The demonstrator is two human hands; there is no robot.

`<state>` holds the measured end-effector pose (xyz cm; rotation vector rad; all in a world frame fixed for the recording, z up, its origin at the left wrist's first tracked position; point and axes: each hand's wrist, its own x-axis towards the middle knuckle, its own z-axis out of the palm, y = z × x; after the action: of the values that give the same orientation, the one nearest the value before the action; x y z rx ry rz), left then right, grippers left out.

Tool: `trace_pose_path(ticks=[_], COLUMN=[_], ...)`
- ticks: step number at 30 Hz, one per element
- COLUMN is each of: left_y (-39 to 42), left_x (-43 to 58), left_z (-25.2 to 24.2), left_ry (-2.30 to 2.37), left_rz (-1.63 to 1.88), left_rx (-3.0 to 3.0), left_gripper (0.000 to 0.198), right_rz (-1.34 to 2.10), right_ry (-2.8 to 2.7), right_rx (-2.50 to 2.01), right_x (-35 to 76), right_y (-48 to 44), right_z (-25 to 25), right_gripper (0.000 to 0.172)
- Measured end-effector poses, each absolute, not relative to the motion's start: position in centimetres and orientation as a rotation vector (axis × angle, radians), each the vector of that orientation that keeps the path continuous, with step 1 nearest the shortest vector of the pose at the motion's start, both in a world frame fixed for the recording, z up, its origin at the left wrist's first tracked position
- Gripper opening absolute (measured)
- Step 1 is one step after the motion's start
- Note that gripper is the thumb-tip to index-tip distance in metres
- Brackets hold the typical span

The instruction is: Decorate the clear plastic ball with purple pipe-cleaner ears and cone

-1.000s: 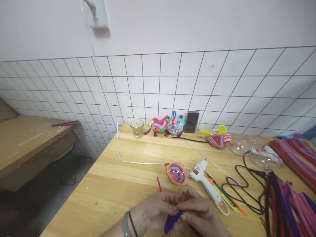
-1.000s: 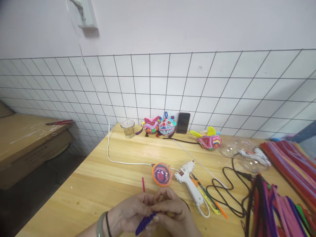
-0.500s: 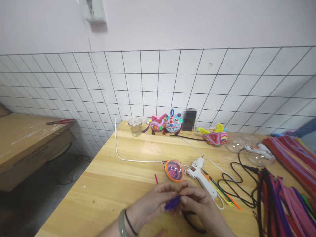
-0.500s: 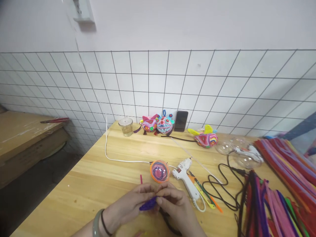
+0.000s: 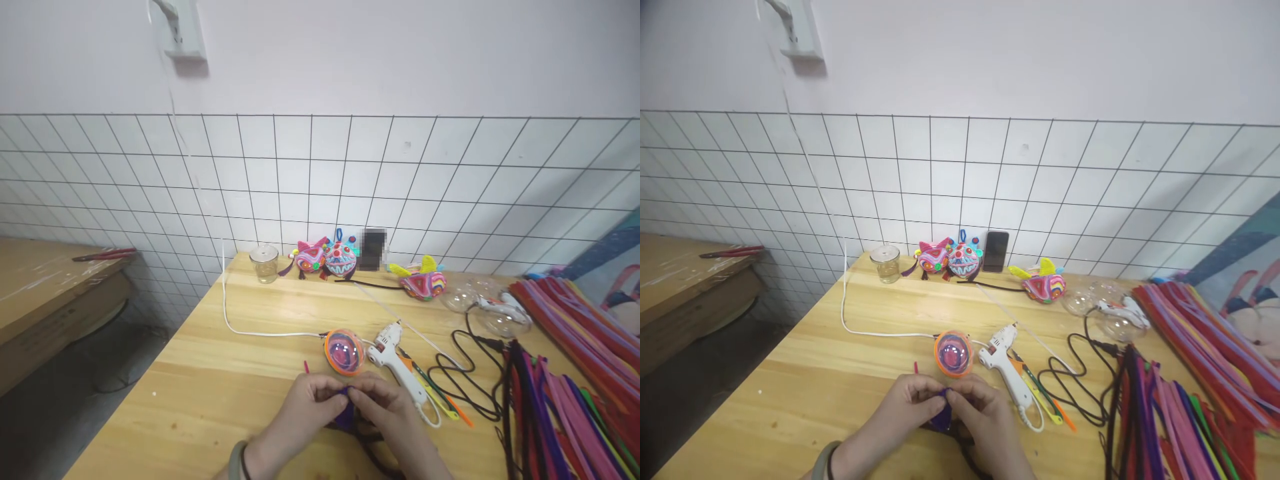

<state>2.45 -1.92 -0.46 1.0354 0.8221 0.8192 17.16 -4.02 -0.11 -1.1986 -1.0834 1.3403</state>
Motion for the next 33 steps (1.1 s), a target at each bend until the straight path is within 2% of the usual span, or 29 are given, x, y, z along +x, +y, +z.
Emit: trace_pose_path(ticks=[8,20,28,33], left_y=[-1.7,-1.7,-1.7,-1.6], left_x=[2.2,2.3,2.3,2.4], left_z=[-1.0,-1.2,-1.2,-1.2], left_ry=[0.858,0.851,0.872,0.845], left_rz=[0.817,0.813,0.805,0.796], left_rx=[0.938,0.884,0.912,0.905], left_gripper=[0.038,0.038,0.039,0.038], right_rz=[1.414,1.137,1.219,1.133], right_ry=[-1.152,-1.375,-1.291,-1.336], right_rx=[-1.146,-1.223,-1.245,-1.294], right_x=[17.3,17.3,17.2,17.1], right_y=[-4.0,-4.1,-4.1,-4.1], right_z=[0.0,-0.5,-1.1,-1.1], right_gripper=[0.026,0.027,0.031,0.035])
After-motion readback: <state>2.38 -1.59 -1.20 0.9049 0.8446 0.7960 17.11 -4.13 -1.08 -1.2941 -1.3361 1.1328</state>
